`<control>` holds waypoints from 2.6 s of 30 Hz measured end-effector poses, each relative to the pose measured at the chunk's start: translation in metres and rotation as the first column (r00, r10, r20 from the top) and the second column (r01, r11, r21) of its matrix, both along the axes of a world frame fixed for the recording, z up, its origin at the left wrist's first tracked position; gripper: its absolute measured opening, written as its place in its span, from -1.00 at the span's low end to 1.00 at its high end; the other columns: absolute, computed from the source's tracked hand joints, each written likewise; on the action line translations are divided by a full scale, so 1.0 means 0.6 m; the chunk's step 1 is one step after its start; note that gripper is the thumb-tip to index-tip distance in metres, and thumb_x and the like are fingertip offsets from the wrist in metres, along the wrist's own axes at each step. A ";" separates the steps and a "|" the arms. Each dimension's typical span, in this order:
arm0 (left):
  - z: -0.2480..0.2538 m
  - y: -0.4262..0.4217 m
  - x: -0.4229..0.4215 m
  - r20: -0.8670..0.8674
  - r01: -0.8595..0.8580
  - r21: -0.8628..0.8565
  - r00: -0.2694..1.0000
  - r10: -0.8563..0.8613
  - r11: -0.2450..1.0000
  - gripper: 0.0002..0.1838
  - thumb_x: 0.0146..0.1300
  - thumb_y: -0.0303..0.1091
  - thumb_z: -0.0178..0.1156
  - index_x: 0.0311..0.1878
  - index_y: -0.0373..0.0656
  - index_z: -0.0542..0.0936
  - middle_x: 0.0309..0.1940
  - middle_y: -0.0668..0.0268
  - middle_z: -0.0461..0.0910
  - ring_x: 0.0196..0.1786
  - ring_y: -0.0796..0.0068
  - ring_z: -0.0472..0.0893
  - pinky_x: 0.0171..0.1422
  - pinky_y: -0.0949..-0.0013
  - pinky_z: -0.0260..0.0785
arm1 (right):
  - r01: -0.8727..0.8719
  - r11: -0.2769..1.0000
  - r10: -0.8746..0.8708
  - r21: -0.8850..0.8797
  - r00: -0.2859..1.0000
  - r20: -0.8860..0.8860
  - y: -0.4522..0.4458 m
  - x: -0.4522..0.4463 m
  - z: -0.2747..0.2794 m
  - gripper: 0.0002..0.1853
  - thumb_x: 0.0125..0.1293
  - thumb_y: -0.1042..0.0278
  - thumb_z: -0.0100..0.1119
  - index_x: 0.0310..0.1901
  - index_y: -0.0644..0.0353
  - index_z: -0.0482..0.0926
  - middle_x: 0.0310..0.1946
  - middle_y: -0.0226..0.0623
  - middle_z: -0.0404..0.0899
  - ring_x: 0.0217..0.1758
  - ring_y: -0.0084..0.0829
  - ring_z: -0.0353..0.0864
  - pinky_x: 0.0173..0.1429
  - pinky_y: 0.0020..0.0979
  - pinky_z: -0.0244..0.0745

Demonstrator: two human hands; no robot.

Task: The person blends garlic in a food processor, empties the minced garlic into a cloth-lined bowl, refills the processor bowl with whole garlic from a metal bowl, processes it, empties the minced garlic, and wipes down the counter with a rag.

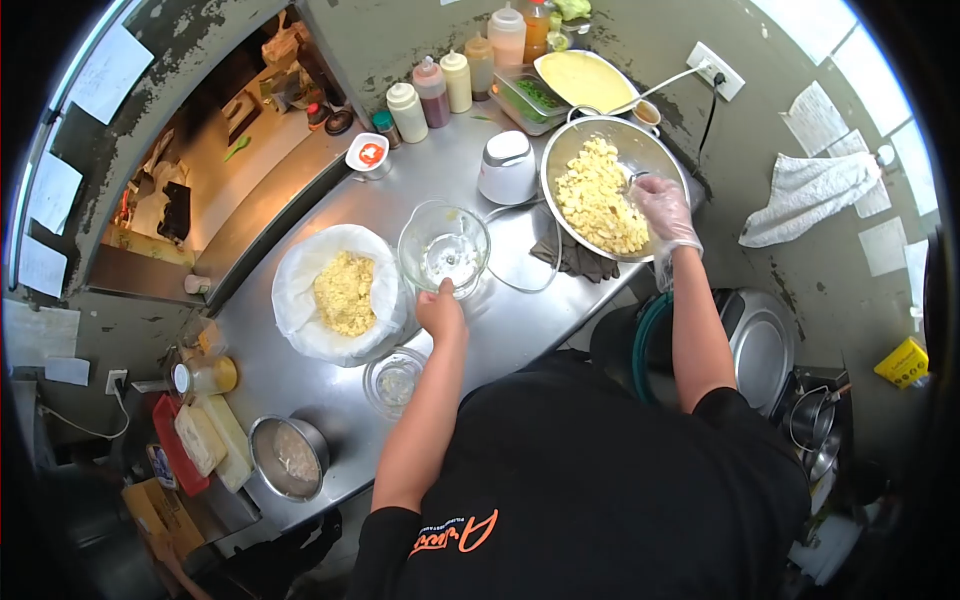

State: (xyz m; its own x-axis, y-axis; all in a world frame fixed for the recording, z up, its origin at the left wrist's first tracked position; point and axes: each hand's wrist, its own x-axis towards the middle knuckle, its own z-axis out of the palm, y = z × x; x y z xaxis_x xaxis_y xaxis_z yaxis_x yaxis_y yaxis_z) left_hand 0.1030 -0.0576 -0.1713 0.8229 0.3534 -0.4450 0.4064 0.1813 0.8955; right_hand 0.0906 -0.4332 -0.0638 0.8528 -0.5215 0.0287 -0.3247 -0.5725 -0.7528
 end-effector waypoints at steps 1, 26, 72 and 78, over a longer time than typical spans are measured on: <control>0.003 0.002 -0.010 -0.033 0.025 0.022 0.999 -0.024 0.999 -0.82 0.28 -0.38 0.28 -0.29 -0.28 0.51 -0.37 0.29 0.56 -0.36 0.55 0.47 -0.26 0.41 0.33 | -0.021 0.964 -0.002 -0.265 0.996 -0.085 -0.009 0.006 -0.009 -0.74 0.21 0.33 0.16 -0.12 0.22 0.69 -0.19 -0.10 0.71 -0.09 -0.13 0.70 0.09 -0.25 0.53; 0.062 0.056 -0.071 0.449 -0.230 0.575 0.891 -0.069 0.785 -0.88 -0.03 -0.57 0.36 -0.42 -0.12 0.66 -0.16 0.14 0.63 0.06 0.10 0.57 0.17 0.18 0.39 | -0.069 0.934 0.081 0.349 0.997 -0.019 -0.129 0.093 -0.030 -0.71 0.36 0.36 0.19 0.06 0.25 0.62 -0.33 -0.42 0.56 -0.38 -0.76 0.39 -0.36 -0.68 0.28; 0.086 0.022 0.107 -0.208 0.486 0.807 0.765 -0.609 0.335 -0.74 0.09 -0.29 0.41 -0.21 -0.27 0.71 -0.19 -0.03 0.65 -0.07 0.01 0.64 0.06 0.11 0.48 | -0.186 0.979 0.193 0.081 0.976 -0.096 -0.074 0.008 -0.049 -0.57 0.26 0.33 0.27 0.13 0.36 0.57 -0.03 -0.11 0.68 0.01 -0.38 0.66 0.15 -0.41 0.49; 0.089 0.022 0.105 -0.189 0.473 0.801 0.782 -0.594 0.368 -0.74 0.10 -0.29 0.40 -0.23 -0.27 0.71 -0.19 -0.03 0.65 -0.08 -0.02 0.63 0.05 0.10 0.48 | -0.187 0.979 0.194 0.076 0.975 -0.104 -0.076 0.014 -0.051 -0.58 0.27 0.32 0.24 0.12 0.35 0.58 -0.03 -0.09 0.69 0.02 -0.34 0.67 0.16 -0.39 0.49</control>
State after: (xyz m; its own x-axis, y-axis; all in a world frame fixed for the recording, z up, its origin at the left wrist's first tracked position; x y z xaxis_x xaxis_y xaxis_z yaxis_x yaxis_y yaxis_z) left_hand 0.1662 -0.0444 -0.1178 0.9913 -0.0399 -0.1255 0.0402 -0.8156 0.5772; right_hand 0.0989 -0.4790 -0.0941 0.9325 -0.3470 -0.1002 -0.2980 -0.5824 -0.7563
